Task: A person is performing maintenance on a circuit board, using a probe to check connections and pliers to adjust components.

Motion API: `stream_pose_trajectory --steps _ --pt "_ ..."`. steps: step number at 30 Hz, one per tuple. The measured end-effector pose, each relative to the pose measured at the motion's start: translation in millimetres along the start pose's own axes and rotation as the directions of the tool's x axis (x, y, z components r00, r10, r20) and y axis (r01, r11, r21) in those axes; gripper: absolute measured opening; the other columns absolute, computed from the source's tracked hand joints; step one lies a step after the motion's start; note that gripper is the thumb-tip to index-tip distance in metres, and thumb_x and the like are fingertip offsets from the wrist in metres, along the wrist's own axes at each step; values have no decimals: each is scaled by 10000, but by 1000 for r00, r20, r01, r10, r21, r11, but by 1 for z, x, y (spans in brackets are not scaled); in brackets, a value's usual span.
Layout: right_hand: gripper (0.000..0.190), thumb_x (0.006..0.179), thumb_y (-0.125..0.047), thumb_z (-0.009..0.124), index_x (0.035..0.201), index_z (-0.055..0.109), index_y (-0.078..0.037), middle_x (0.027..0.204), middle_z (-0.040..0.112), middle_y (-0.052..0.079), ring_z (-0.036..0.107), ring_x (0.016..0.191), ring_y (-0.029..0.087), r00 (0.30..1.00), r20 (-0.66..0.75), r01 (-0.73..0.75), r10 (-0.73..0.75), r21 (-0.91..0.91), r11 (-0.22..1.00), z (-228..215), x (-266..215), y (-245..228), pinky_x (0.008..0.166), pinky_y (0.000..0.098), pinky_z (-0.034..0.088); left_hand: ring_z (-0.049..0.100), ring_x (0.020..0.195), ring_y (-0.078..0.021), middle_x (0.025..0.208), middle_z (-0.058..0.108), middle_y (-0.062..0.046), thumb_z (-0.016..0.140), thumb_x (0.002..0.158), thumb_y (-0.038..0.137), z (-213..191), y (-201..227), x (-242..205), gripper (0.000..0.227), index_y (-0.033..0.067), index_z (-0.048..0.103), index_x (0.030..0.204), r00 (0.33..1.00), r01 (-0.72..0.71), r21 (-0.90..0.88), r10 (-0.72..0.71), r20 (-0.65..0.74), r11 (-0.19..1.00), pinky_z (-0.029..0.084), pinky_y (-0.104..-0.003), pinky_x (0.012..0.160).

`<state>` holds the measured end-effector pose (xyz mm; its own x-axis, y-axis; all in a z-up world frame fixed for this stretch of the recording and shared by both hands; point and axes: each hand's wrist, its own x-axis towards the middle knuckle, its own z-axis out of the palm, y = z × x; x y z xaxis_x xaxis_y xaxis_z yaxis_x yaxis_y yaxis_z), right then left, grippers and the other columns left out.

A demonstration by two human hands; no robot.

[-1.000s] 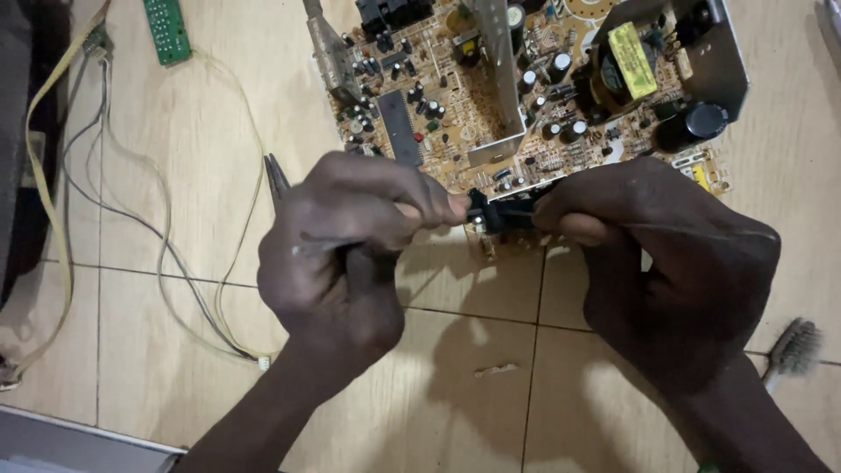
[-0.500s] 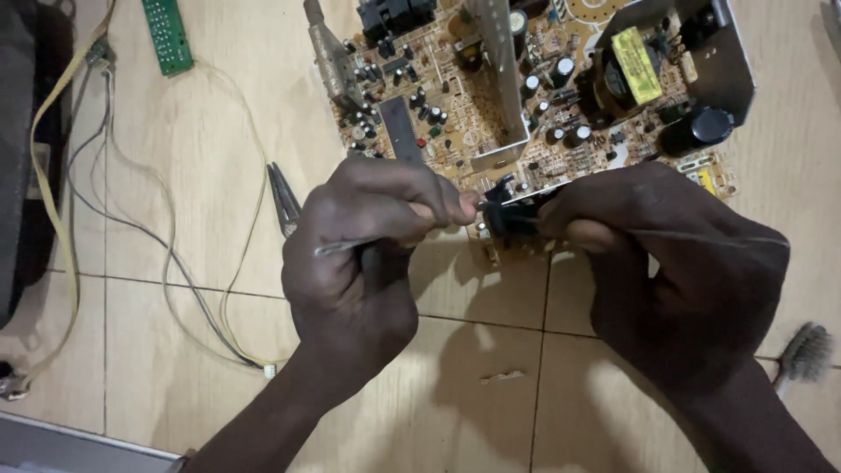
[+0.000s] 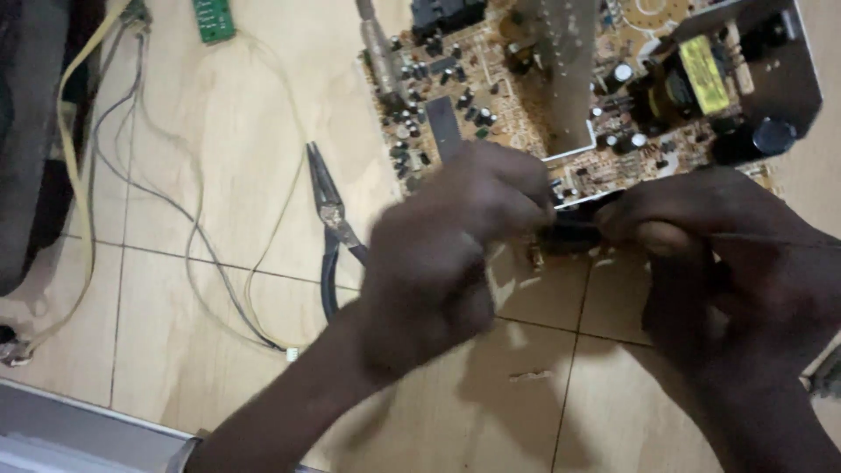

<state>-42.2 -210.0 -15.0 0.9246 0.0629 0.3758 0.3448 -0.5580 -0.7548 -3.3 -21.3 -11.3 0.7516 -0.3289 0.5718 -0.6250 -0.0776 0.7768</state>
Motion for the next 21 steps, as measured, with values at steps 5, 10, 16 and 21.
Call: stream_pose_trajectory --steps 5,10,16,21 --pt "386 1149 -126 397 978 667 91 993 689 198 665 897 282 998 55 -26 31 -88 996 -3 -1 -7 836 384 488 598 797 -269 996 583 -183 458 802 -92 5 0 -13 195 17 481 962 992 20 124 -35 119 992 526 -350 521" --pt "386 1146 -120 393 977 661 101 996 698 207 681 934 310 997 78 28 -20 -103 994 -5 0 -3 897 418 507 693 852 -304 940 643 -190 393 1023 -135 -3 10 -3 215 -29 564 945 998 47 58 -45 -39 997 573 -363 717" --pt "371 1190 -71 381 1000 646 107 1026 672 222 659 960 318 998 63 -11 19 -120 993 2 -8 -5 911 415 497 450 738 -183 1072 520 -115 402 848 -87 -6 19 -11 219 51 469 1004 948 252 -93 -227 221 963 380 -305 624" --pt "329 1231 -12 387 1007 607 87 1064 658 213 634 1005 297 996 46 -77 82 -98 992 2 -13 -9 943 389 486 621 872 -225 928 571 -107 351 1063 -119 -16 8 -7 218 24 496 988 991 107 -196 -121 -58 975 596 -319 776"
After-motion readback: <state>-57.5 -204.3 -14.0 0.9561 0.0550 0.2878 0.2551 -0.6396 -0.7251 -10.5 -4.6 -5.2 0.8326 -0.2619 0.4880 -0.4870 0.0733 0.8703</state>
